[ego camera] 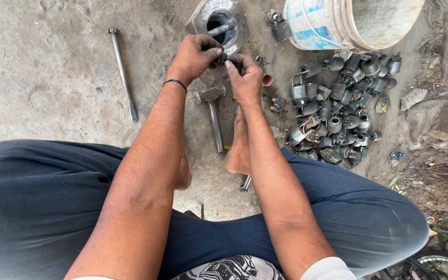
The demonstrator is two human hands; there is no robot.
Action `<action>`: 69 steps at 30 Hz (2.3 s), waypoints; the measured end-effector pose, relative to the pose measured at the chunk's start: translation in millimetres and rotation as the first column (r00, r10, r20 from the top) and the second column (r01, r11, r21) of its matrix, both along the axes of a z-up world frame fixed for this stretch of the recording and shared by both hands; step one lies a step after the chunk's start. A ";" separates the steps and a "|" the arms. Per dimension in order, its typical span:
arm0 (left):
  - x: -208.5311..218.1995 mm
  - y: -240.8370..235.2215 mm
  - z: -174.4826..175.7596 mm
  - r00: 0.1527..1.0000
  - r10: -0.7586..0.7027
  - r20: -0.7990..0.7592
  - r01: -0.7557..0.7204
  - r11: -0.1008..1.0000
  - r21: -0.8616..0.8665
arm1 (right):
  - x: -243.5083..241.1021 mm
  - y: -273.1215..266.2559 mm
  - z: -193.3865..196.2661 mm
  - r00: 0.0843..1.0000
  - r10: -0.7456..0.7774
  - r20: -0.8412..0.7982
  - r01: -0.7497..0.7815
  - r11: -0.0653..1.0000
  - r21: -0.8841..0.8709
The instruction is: The person sits on the ground and uses pliers and a hammer to disassemble small metal parts, likely starter motors. They repeatedly use pliers to pull out internal components and a hammer to strike the parts against a metal block, separating pieces and placing them into a bucket.
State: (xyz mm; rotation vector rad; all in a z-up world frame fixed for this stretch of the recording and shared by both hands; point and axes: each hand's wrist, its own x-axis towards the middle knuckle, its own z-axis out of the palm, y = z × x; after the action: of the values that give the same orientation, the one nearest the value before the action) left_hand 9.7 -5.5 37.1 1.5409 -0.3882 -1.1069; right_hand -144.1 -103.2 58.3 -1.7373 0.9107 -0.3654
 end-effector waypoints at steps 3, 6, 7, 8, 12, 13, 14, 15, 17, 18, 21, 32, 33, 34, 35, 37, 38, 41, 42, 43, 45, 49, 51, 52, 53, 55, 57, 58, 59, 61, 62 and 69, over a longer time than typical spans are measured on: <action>-3.0 -4.9 -1.9 0.999 0.008 -0.035 -0.008 1.000 -0.017 | -0.4 -9.9 6.2 0.999 0.037 -0.021 -0.037 0.999 0.004; -4.3 -4.6 -2.9 0.997 0.033 -0.064 -0.034 0.999 -0.018 | 4.5 -12.0 10.1 0.999 0.002 -0.054 -0.001 1.000 0.029; -5.2 -4.8 -3.4 0.997 0.038 -0.067 -0.039 0.999 -0.016 | 4.6 -11.6 11.8 0.999 0.002 -0.055 0.001 0.999 0.048; -5.7 -5.4 -4.0 0.997 0.035 -0.063 -0.037 0.999 -0.033 | 4.5 -11.3 13.8 0.998 0.002 -0.055 0.002 0.998 0.067; -4.6 -4.0 -7.6 1.000 0.003 0.023 -0.003 1.000 -0.023 | 4.2 -9.2 21.6 0.980 0.115 -0.162 -0.138 0.981 -0.137; -4.4 -4.0 -8.7 0.998 -0.013 0.061 0.013 1.000 -0.001 | 3.8 -9.3 22.8 0.974 0.154 -0.165 -0.187 0.961 -0.206; -4.8 -3.7 -9.8 1.000 -0.002 0.024 0.003 1.000 -0.015 | 3.4 -9.9 23.5 0.966 0.192 -0.172 -0.234 0.933 -0.274; -4.2 -4.0 -10.8 1.000 0.008 -0.013 -0.008 1.000 -0.028 | 3.7 -11.0 23.6 0.957 0.229 -0.179 -0.279 0.898 -0.341; -3.8 -3.7 -12.4 0.997 0.022 -0.076 -0.027 0.998 -0.056 | 5.0 -13.0 21.4 0.983 0.127 -0.133 -0.142 0.983 -0.112; -3.5 -3.3 -13.0 0.994 0.027 -0.103 -0.034 0.997 -0.070 | 5.8 -13.4 19.5 0.990 0.072 -0.120 -0.072 0.997 0.009; -5.9 -1.8 -12.9 0.993 0.026 -0.113 -0.032 0.998 -0.048 | 3.0 -14.0 15.4 0.995 0.038 -0.092 -0.027 0.993 0.118; 1.1 0.2 19.1 0.991 0.010 -0.135 0.003 0.995 0.098 | 8.5 -8.8 33.2 0.956 0.178 -0.232 -0.250 0.910 -0.331; 1.0 0.6 21.9 0.987 0.018 -0.161 0.002 0.993 0.121 | 8.9 -6.3 34.1 0.956 0.163 -0.243 -0.242 0.908 -0.341; 0.6 0.8 24.0 0.982 0.026 -0.187 0.001 0.990 0.144 | 8.9 -3.5 34.3 0.959 0.185 -0.216 -0.261 0.875 -0.408; 0.7 0.3 25.3 0.982 0.030 -0.187 -0.001 0.988 0.154 | 9.2 -0.8 33.7 0.960 0.208 -0.190 -0.275 0.836 -0.474; 0.6 0.0 25.5 0.982 0.039 -0.187 -0.006 0.985 0.174 | 9.9 3.4 30.4 0.969 0.183 -0.166 -0.239 0.863 -0.445; 0.4 0.2 24.6 0.980 0.050 -0.192 -0.022 0.989 0.145 | 10.1 4.7 28.1 0.976 0.133 -0.172 -0.186 0.919 -0.347; -1.7 2.0 20.5 0.981 0.080 -0.178 -0.070 0.996 0.063 | 11.9 1.8 20.7 0.990 -0.056 -0.127 0.071 0.991 0.116; -3.0 2.3 18.9 0.984 0.087 -0.155 -0.082 0.996 0.038 | 11.5 -0.7 18.4 0.984 -0.132 -0.120 0.163 0.941 0.296; -4.1 2.3 17.5 0.987 0.092 -0.131 -0.091 0.996 0.011 | 10.5 -3.0 16.4 0.987 -0.133 -0.093 0.157 0.930 0.333; -3.7 2.2 15.7 0.986 0.086 -0.146 -0.092 0.995 -0.036 | 9.4 -5.1 12.8 0.990 -0.136 -0.038 0.140 0.903 0.406; -1.9 -3.7 16.4 0.994 0.049 -0.099 -0.039 0.994 0.098 | 8.9 -0.3 11.6 0.998 -0.028 -0.053 0.031 0.998 0.057; -4.0 -4.9 16.6 0.996 0.061 -0.063 -0.047 0.979 0.198 | 7.5 6.7 12.6 0.992 0.046 -0.113 -0.066 0.982 -0.177; -5.4 -3.7 16.4 0.997 0.066 -0.044 -0.053 0.967 0.248 | 7.3 9.7 12.6 0.994 0.014 -0.111 -0.022 0.997 -0.076; -5.5 -3.4 16.0 0.995 0.083 -0.053 -0.071 0.978 0.194 | 7.4 10.8 12.0 0.994 -0.020 -0.107 0.023 1.000 0.022; -5.2 -1.7 14.5 0.991 0.112 -0.069 -0.106 0.991 0.084 | 6.8 6.8 7.5 0.997 -0.064 -0.042 0.071 0.979 0.191; -3.9 0.7 11.2 0.970 0.127 -0.209 -0.120 0.992 0.048 | -1.7 -0.3 -2.3 0.992 -0.096 0.084 0.063 0.941 0.334; -3.1 1.4 9.0 0.952 0.131 -0.277 -0.127 0.991 0.033 | -5.8 -7.3 -10.6 0.989 -0.150 0.008 0.142 0.951 0.274; -5.2 2.8 7.1 0.951 0.122 -0.283 -0.121 0.992 0.022 | -15.1 -12.4 -18.9 0.975 -0.210 -0.068 0.220 0.953 0.210; -6.3 2.9 5.0 0.951 0.108 -0.290 -0.113 0.994 -0.001 | -34.0 -25.4 -36.4 0.928 -0.267 -0.259 0.228 0.959 -0.171; -5.0 1.6 4.7 0.952 0.093 -0.292 -0.096 0.995 0.005 | -42.5 -30.3 -45.0 0.880 -0.299 -0.368 0.110 0.884 -0.455; -1.5 -4.9 6.7 0.978 0.143 -0.150 -0.126 0.986 0.113 | -68.4 -6.6 -100.8 0.475 -0.411 -0.778 0.040 0.893 -0.448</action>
State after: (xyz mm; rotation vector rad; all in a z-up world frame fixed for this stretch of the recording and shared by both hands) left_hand 8.2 -10.4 43.8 1.5331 -0.1184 -1.1477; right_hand -212.5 -109.8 -42.6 -2.1769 1.9404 0.2588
